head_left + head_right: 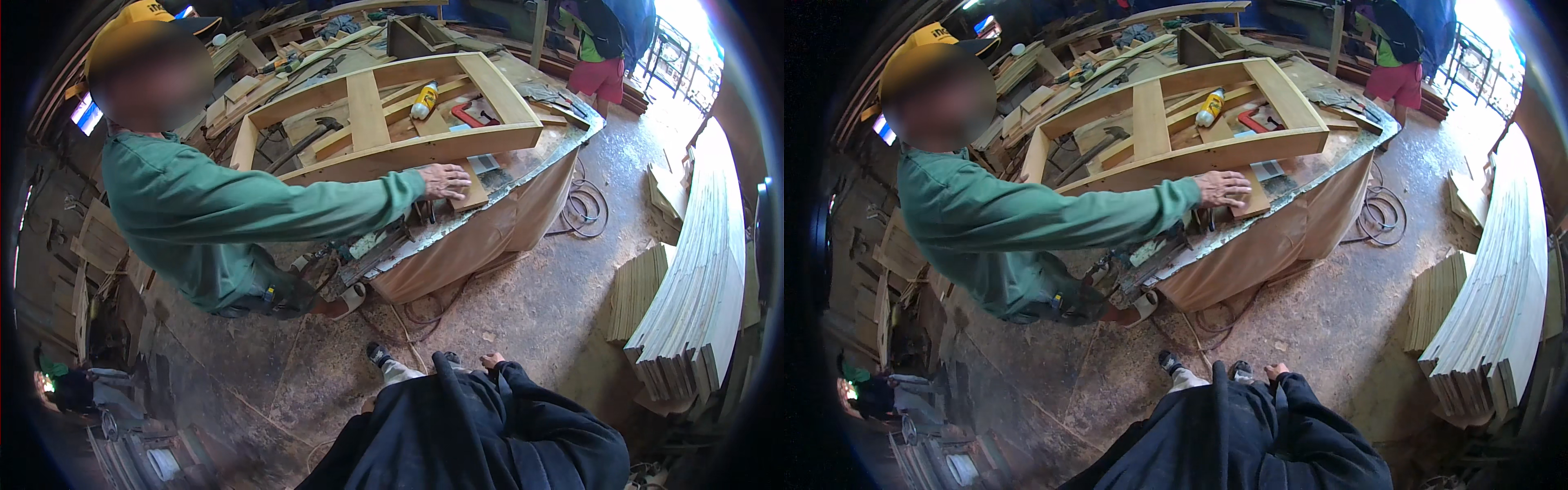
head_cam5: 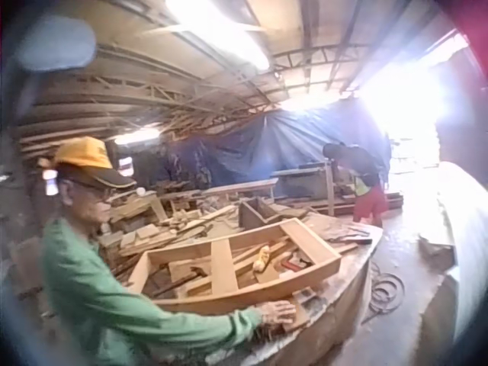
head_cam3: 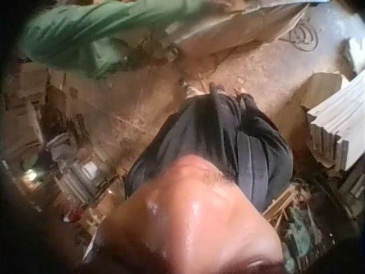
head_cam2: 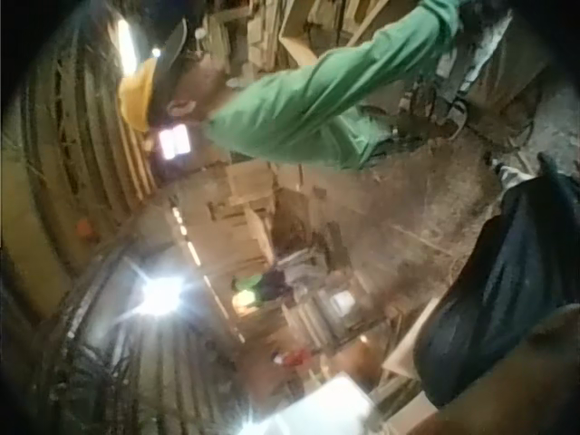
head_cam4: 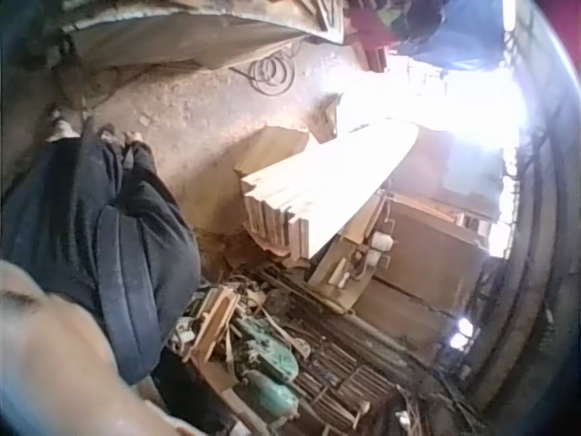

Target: Assembling and hammering a wooden frame for furniture using glue and nails.

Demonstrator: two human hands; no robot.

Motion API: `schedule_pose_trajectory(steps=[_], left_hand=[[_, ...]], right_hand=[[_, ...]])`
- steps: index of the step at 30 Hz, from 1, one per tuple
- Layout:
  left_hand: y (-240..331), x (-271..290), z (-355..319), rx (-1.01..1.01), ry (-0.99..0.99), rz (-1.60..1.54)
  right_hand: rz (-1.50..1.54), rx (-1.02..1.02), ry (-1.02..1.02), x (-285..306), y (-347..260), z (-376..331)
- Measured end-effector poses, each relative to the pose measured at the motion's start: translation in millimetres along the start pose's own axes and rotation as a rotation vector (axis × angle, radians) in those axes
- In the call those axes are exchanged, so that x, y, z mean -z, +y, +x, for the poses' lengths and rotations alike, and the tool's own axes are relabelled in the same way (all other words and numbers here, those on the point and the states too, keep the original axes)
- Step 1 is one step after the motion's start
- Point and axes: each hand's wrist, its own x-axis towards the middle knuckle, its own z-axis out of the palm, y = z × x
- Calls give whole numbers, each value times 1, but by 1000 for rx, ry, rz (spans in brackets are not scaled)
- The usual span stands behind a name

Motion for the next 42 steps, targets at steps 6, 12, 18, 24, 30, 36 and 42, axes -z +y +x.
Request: schedule_pose_trajectory(steps=[6,12,18,24,30,36,42], left_hand=[[13,-9,9,-24,-23,12],[21,-15,19,-67,-31,15],[21,-22,13,-43,10,46],[11,-40,22,7,-49,-38],[62,4,-18,149,-104,-69],[57,2,-9,109,-90,-95],[33,-4,-2,109,-60,-97]], right_hand=[[156,142,49,-10,55,61],[106,154,123,11,118,60],[292,59,177,14,42,8],[43,396,147,19,112,58],[-187,498,128,6,83,65],[417,145,24,19,66,44],[340,3,123,27,1,-33]])
